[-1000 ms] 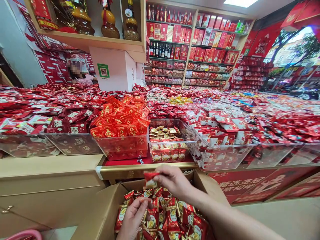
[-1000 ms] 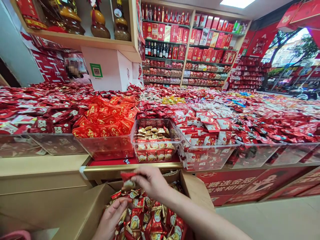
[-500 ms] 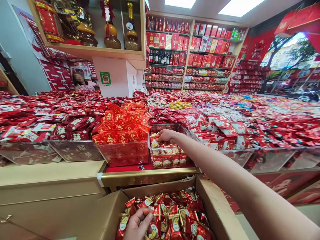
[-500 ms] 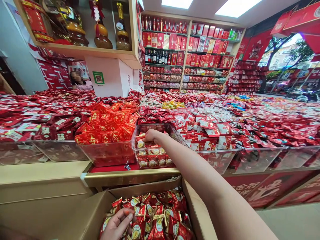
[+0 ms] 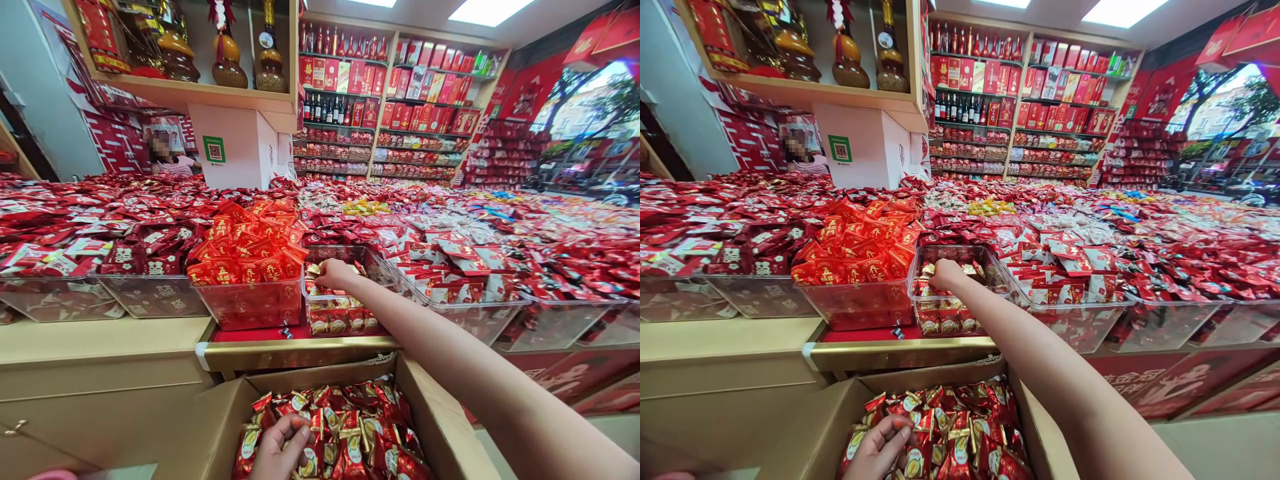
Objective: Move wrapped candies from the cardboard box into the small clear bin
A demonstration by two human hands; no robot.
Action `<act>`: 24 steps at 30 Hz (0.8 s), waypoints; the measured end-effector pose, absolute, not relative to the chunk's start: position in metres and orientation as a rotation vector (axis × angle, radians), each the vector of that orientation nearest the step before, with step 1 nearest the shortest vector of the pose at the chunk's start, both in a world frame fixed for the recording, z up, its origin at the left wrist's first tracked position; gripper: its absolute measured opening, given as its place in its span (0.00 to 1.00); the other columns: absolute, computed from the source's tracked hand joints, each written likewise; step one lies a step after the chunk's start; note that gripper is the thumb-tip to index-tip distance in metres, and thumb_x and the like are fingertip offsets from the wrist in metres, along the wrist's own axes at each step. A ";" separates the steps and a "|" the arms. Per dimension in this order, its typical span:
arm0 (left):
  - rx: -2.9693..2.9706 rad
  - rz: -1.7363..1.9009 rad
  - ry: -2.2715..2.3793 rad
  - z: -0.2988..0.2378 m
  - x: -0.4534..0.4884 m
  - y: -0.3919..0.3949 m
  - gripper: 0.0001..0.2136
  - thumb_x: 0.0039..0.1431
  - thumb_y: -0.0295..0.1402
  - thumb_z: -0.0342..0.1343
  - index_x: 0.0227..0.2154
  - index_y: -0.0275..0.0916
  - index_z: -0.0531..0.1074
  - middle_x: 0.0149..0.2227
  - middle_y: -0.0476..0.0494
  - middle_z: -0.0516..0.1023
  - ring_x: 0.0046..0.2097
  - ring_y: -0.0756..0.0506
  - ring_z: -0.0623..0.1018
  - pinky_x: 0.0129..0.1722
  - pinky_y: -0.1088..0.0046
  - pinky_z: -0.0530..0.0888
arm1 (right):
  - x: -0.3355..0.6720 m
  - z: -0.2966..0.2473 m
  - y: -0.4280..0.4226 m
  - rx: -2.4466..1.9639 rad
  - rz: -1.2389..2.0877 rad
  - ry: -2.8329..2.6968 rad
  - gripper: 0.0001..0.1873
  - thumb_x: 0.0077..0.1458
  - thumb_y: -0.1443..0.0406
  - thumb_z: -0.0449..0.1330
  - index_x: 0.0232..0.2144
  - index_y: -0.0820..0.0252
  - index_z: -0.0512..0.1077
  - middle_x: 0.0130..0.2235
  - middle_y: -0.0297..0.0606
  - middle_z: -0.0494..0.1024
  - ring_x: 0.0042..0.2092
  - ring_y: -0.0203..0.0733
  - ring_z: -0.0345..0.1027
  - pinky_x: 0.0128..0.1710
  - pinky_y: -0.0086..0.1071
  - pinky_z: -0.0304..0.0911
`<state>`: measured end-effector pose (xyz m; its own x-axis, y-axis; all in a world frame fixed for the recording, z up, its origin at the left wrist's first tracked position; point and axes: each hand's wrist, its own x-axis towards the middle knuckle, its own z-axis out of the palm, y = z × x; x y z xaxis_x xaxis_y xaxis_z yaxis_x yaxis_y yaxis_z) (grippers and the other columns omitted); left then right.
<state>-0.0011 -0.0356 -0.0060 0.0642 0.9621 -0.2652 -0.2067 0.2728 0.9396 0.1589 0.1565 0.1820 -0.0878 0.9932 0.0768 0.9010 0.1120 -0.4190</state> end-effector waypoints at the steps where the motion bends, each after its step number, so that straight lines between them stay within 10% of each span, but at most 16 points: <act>1: 0.878 1.067 1.145 -0.005 -0.002 -0.035 0.11 0.36 0.42 0.62 0.19 0.39 0.72 0.18 0.51 0.73 0.20 0.50 0.68 0.19 0.77 0.62 | 0.160 0.183 0.157 -1.829 0.355 -2.055 0.04 0.36 0.68 0.61 0.21 0.64 0.70 0.27 0.44 0.74 0.31 0.44 0.67 0.28 0.30 0.56; 9: 0.424 1.043 1.097 0.023 -0.010 -0.036 0.14 0.40 0.44 0.59 0.29 0.41 0.74 0.23 0.52 0.75 0.18 0.54 0.67 0.18 0.79 0.63 | 0.157 0.203 0.099 -1.236 0.106 -1.832 0.14 0.55 0.59 0.47 0.35 0.62 0.66 0.33 0.38 0.72 0.32 0.34 0.64 0.33 0.26 0.56; 14: 0.346 1.029 0.916 0.021 -0.013 -0.038 0.16 0.44 0.45 0.56 0.32 0.41 0.74 0.24 0.50 0.77 0.19 0.53 0.69 0.19 0.79 0.64 | 0.135 0.134 -0.002 -0.914 0.464 -2.377 0.11 0.49 0.61 0.54 0.35 0.59 0.69 0.32 0.39 0.73 0.35 0.38 0.64 0.34 0.28 0.58; 17: 0.356 1.051 0.830 0.017 -0.011 -0.039 0.22 0.44 0.49 0.54 0.41 0.44 0.71 0.32 0.46 0.79 0.23 0.49 0.72 0.19 0.77 0.64 | 0.131 0.089 -0.027 -0.907 0.804 -2.468 0.32 0.41 0.62 0.61 0.51 0.60 0.60 0.43 0.44 0.70 0.43 0.44 0.64 0.39 0.30 0.59; 24: 0.422 1.012 0.875 0.029 -0.007 -0.047 0.27 0.43 0.47 0.56 0.49 0.51 0.62 0.42 0.47 0.76 0.26 0.49 0.75 0.18 0.78 0.63 | 0.132 0.072 -0.017 -0.978 1.336 -2.237 0.11 0.47 0.66 0.54 0.35 0.59 0.71 0.26 0.32 0.74 0.28 0.34 0.67 0.27 0.23 0.59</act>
<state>-0.0066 -0.0465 0.0286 0.2427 0.8672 -0.4347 -0.5549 0.4917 0.6711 0.1323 -0.0171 0.0717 -0.6971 0.7156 -0.0445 0.3784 0.3144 -0.8706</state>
